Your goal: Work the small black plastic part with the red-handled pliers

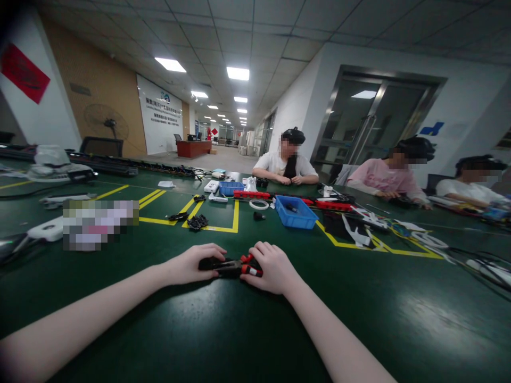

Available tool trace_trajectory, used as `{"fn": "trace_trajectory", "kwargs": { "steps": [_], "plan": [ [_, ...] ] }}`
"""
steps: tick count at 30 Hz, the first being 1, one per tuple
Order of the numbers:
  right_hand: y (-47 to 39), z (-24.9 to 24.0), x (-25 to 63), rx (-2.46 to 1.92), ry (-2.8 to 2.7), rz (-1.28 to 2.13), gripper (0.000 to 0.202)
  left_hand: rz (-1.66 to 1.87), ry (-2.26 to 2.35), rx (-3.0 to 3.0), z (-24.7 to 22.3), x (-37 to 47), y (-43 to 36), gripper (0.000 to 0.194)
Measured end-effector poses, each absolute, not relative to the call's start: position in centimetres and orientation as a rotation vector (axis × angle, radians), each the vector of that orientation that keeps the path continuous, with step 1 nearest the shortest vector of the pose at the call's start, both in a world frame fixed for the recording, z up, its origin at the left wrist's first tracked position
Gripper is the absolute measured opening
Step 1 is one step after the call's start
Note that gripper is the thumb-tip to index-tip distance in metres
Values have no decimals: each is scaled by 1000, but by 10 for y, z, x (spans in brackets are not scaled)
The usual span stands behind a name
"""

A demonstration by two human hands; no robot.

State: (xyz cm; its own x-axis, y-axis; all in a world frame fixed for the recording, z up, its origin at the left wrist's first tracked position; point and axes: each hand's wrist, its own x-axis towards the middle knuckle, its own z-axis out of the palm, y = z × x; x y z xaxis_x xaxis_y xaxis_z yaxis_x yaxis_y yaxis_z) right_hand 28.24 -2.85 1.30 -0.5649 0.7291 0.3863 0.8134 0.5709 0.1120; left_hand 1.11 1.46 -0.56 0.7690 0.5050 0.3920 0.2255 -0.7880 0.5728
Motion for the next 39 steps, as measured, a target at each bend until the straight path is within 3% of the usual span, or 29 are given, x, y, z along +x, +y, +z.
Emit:
{"fn": "trace_trajectory", "kwargs": {
  "steps": [4,7,12,25,39],
  "plan": [
    [-24,10,288,-1123,-2425,-586,52,764,522,2463,-6,11,16,42],
    [-22,10,294,-1080,-2353,-646,51,806,586,2490,-9,11,16,35],
    [-22,9,298,-1087,-2336,-657,50,812,647,2498,-14,10,18,16],
    [-24,13,295,-1102,-2346,-660,47,694,560,2372,-8,9,22,23],
    [-29,12,287,-1072,-2390,-708,51,756,498,2322,-14,11,25,4]
  ]
}}
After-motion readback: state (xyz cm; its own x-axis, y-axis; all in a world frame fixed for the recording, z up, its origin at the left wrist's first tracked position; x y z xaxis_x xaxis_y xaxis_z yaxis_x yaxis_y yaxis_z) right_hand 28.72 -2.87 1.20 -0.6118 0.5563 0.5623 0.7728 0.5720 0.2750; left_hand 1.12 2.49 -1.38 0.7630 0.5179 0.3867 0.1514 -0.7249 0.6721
